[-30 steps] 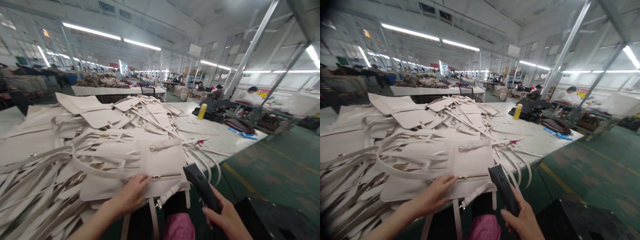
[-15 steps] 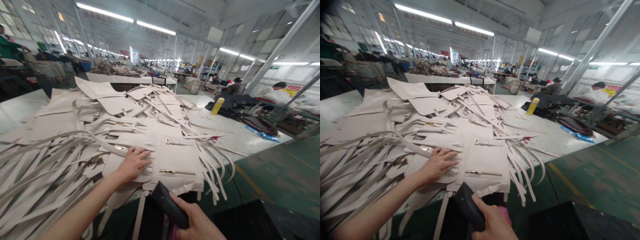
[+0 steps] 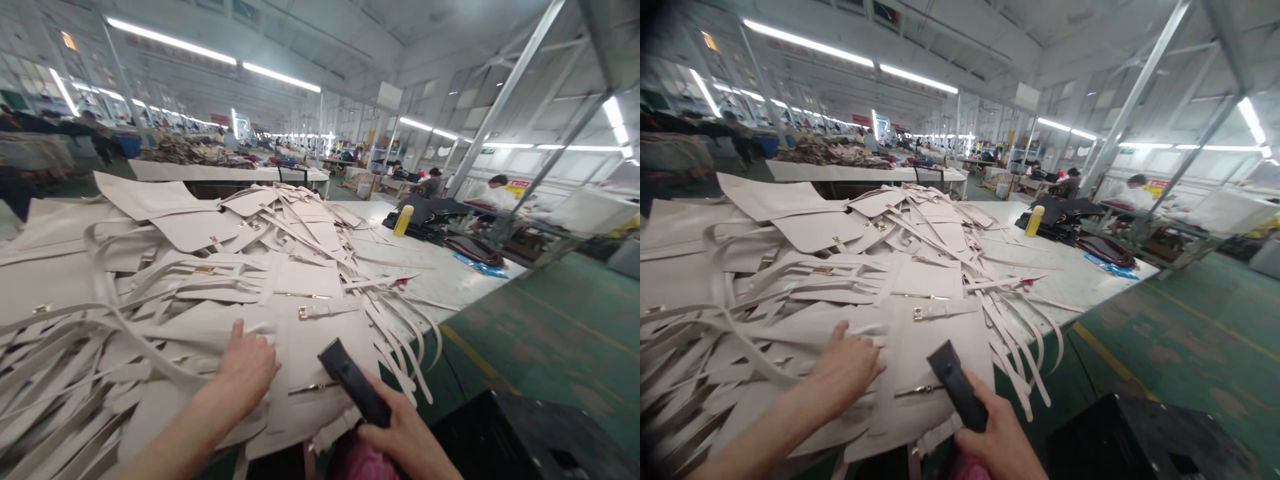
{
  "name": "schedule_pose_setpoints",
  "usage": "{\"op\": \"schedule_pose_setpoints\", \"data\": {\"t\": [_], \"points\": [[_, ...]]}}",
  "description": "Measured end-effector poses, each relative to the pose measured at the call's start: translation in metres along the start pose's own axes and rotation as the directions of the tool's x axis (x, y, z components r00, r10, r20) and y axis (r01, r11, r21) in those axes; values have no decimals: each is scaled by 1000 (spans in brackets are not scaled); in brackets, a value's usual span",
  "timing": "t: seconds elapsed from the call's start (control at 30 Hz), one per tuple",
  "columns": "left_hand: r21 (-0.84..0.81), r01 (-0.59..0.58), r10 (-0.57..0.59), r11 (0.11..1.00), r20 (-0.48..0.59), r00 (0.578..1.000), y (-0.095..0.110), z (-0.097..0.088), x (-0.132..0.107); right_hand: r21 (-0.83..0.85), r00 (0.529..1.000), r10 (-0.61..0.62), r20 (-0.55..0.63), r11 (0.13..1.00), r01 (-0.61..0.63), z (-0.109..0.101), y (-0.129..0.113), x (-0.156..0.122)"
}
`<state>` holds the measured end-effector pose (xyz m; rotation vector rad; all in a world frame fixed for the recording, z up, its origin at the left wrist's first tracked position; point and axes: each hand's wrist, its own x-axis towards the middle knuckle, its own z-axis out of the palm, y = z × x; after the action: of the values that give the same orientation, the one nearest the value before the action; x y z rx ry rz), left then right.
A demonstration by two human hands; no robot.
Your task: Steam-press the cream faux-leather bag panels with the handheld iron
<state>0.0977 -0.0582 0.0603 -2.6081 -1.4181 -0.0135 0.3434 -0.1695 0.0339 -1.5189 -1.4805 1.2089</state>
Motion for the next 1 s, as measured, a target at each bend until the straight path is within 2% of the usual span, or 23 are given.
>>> {"op": "schedule_pose_setpoints", "data": {"t": [0.1, 0.2, 0.27, 0.37, 0.5, 0.6, 0.7, 0.83, 0.9, 1.0], "points": [[1, -15, 15, 1000, -69, 998, 22, 10, 18, 96, 985, 96, -141, 992, -83, -31, 15, 7], [-64, -198, 185, 978, -166, 969, 35, 43, 33, 202, 974, 190, -125, 966, -162, -49, 31, 21], [-84, -268, 256, 960, -129, 958, 37, 68, 38, 245, 972, 207, -108, 953, -176, -55, 41, 33], [-86, -269, 261, 959, -92, 961, 35, 90, 39, 283, 968, 218, -127, 943, -175, -62, 49, 53], [-75, -275, 265, 959, -123, 957, 33, 95, 40, 300, 953, 197, -231, 946, -123, -76, 50, 64], [-65, -267, 256, 961, -150, 955, 33, 98, 42, 301, 936, 189, -296, 949, -96, -86, 48, 50], [-62, -274, 260, 960, -173, 950, 32, 101, 45, 306, 948, 198, -250, 945, -116, -86, 48, 26], [-44, -276, 260, 960, -224, 939, 37, 98, 42, 310, 973, 210, -95, 935, -172, -74, 53, 10], [-42, -362, 346, 931, -211, 914, 45, 98, 35, 306, 973, 219, -68, 933, -189, -68, 56, 14], [-75, -504, 492, 861, -135, 860, 65, 101, 19, 294, 970, 233, -71, 934, -203, -64, 59, 29]]}}
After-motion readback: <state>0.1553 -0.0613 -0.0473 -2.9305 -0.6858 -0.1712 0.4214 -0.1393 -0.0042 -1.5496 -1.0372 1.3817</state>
